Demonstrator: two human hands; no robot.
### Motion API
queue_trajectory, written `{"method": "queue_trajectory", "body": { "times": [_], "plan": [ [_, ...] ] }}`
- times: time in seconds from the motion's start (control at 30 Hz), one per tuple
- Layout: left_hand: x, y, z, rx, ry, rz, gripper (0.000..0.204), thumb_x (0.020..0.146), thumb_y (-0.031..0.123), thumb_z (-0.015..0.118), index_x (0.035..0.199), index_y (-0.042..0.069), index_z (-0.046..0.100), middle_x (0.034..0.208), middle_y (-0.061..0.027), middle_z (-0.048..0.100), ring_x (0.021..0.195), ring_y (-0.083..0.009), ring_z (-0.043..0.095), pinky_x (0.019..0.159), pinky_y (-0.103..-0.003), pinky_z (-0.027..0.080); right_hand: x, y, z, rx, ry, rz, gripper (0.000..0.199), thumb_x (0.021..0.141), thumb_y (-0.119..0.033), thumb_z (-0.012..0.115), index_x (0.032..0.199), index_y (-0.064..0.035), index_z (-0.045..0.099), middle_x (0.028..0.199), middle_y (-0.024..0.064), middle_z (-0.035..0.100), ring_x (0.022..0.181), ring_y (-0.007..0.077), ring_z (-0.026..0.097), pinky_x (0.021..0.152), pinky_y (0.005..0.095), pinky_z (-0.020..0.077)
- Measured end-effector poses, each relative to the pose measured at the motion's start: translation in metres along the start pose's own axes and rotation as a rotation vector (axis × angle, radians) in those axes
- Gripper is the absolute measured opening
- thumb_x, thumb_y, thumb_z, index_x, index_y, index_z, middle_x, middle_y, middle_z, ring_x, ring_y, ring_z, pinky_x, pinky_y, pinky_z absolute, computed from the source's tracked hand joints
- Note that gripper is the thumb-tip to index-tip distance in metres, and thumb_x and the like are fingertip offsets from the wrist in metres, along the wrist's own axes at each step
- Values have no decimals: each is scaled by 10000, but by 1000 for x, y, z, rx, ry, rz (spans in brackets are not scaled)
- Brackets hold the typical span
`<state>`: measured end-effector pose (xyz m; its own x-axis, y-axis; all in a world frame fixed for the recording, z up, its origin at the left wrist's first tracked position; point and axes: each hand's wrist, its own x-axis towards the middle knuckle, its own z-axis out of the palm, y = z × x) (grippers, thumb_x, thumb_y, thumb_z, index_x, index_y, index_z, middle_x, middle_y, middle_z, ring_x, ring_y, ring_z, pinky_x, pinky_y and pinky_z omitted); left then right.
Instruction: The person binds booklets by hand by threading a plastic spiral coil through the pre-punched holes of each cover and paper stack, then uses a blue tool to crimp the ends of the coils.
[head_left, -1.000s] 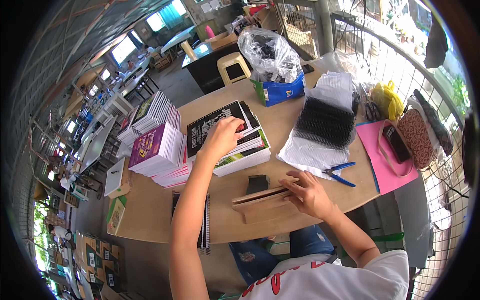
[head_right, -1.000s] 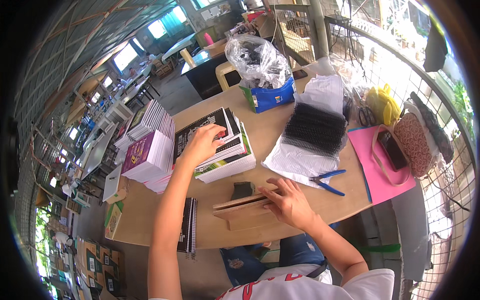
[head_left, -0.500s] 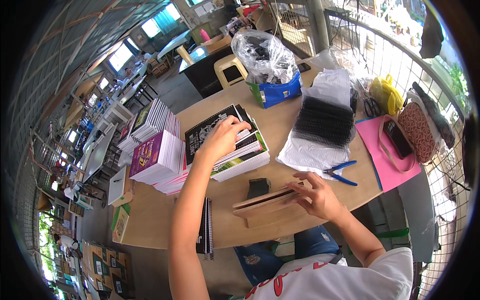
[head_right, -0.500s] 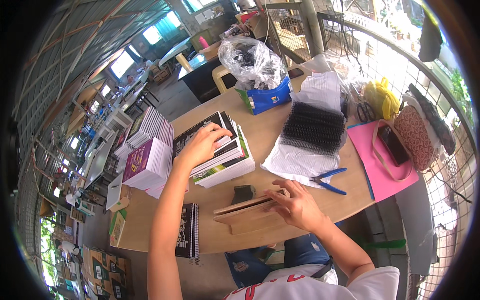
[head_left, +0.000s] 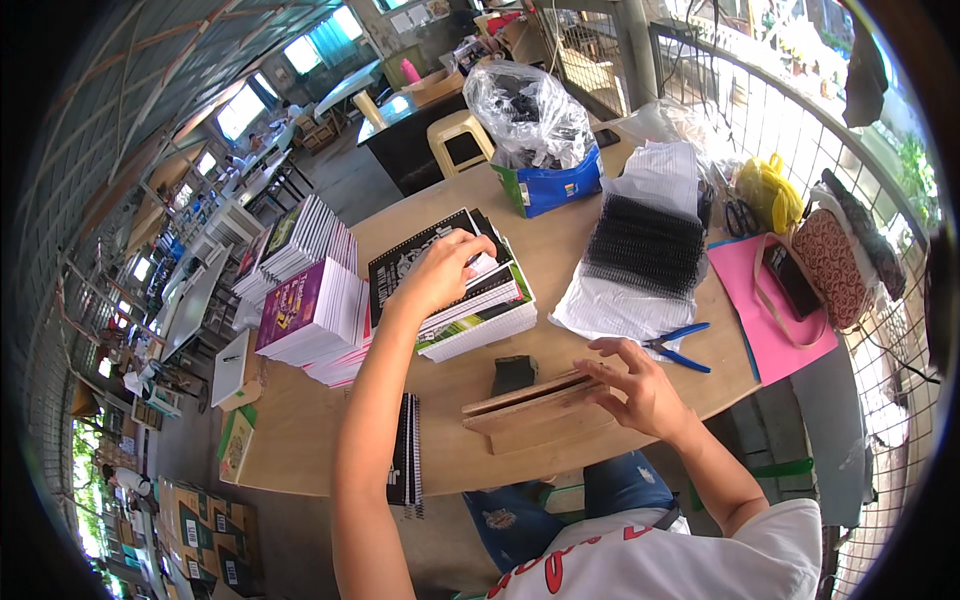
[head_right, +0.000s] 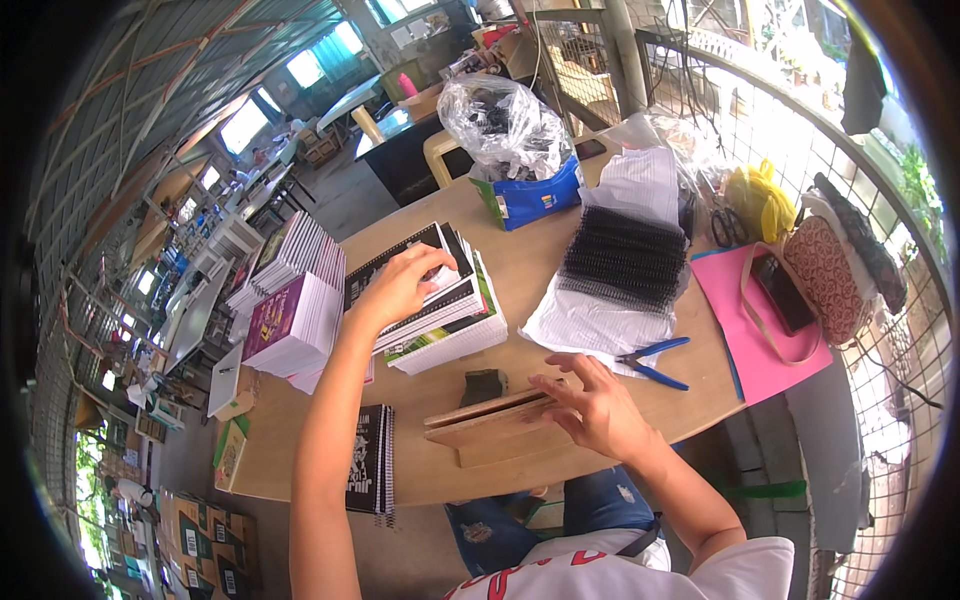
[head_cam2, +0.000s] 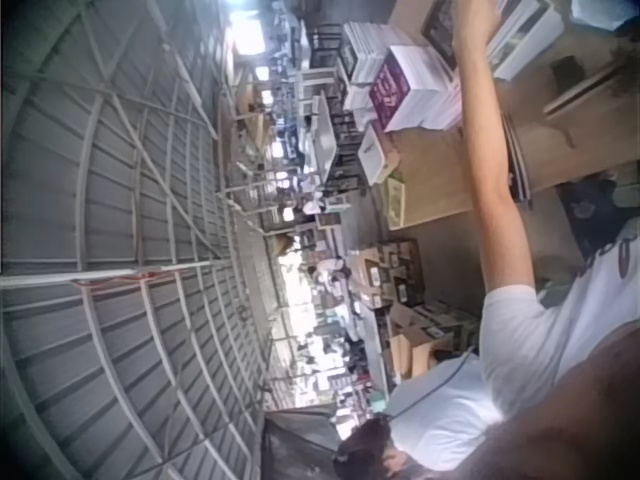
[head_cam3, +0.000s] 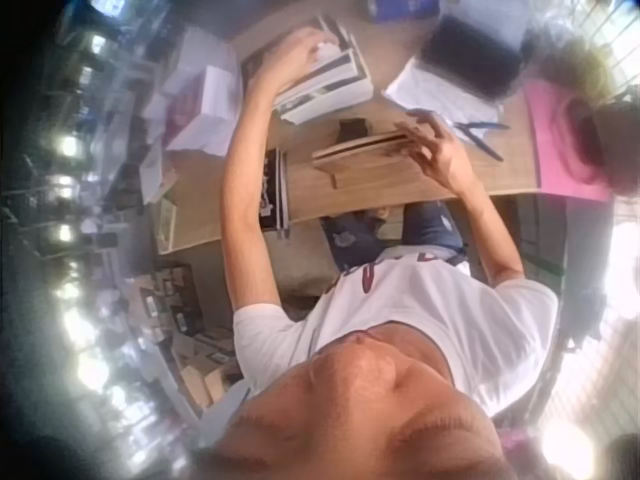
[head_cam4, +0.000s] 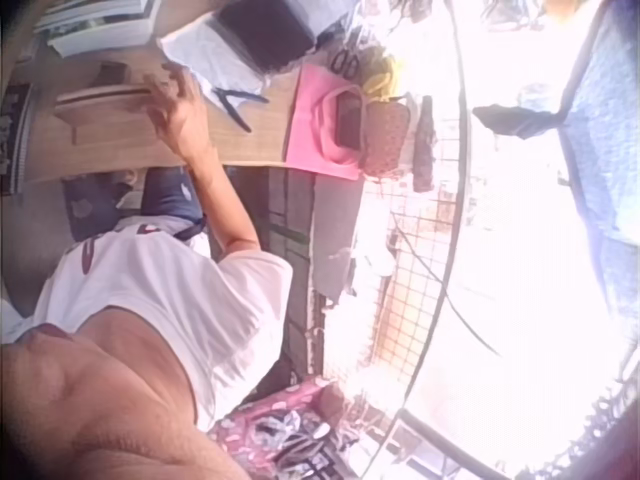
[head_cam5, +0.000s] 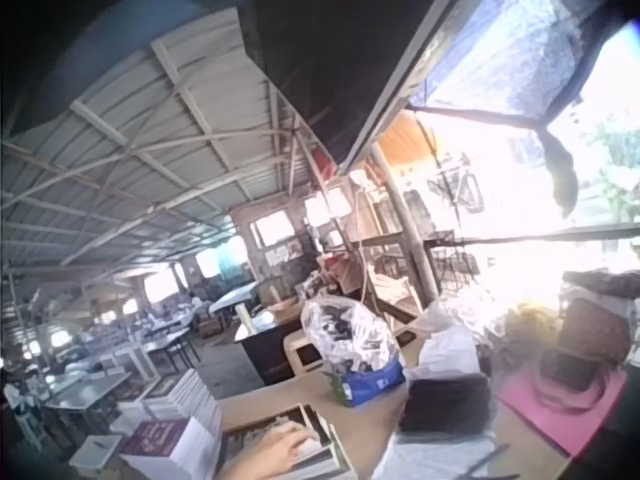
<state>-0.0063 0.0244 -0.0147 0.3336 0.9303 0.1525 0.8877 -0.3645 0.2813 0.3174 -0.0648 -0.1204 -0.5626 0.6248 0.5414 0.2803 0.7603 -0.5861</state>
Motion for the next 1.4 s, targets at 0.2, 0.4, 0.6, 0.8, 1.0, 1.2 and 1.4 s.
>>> {"method": "queue_trajectory", "body": {
  "times": [0.2,0.4,0.6,0.8,1.0,1.2,1.4],
  "plan": [
    [-1,5,-1,91,-21,27,349,818,-63,688,1107,131,653,1151,-98,604,1087,-297,617,960,-397,501,9,-8,-4,-11,2,-16,618,698,-79,812,1296,-128,664,1276,156,573,1116,327,590,946,431,506],
    [2,-1,-4,-9,20,48,343,794,-3,734,1095,101,607,1122,-113,608,1048,-293,634,906,-385,513,9,-8,-5,37,19,-21,599,717,-105,818,1296,-125,666,1244,160,587,1105,323,595,937,424,510],
    [-6,-21,9,-61,381,-1,302,839,-14,654,1102,106,569,997,-126,662,778,-296,644,747,-386,505,83,12,-7,684,-61,190,635,940,-458,672,1357,14,584,1232,178,627,1011,228,644,873,358,532],
    [-14,4,37,-167,950,-134,492,916,-50,537,1361,106,394,936,-243,698,801,-412,701,684,-442,545,281,42,29,1140,-419,803,1450,670,-1013,344,1490,170,166,1334,414,443,1084,495,606,920,602,513],
    [-67,25,58,100,899,58,676,933,23,604,1518,9,265,1439,-264,502,1358,-349,483,1132,-458,353,287,34,56,695,-162,405,324,840,-5,702,1152,42,627,962,154,695,759,218,687,639,372,585],
    [-169,12,56,-1124,847,-261,627,937,-22,604,1507,-47,344,1451,-159,505,1340,-230,480,1145,-355,324,165,-35,2,872,-46,-86,339,948,74,562,1285,33,557,1111,51,671,1046,112,619,961,297,492],
    [-245,20,130,-1075,1060,-379,572,940,-21,604,1468,-53,384,1403,-141,546,1263,-205,540,1085,-331,392,106,-53,60,677,-181,-48,238,940,19,625,1165,-33,569,741,94,620,596,155,602,569,305,477]
  ]
}}
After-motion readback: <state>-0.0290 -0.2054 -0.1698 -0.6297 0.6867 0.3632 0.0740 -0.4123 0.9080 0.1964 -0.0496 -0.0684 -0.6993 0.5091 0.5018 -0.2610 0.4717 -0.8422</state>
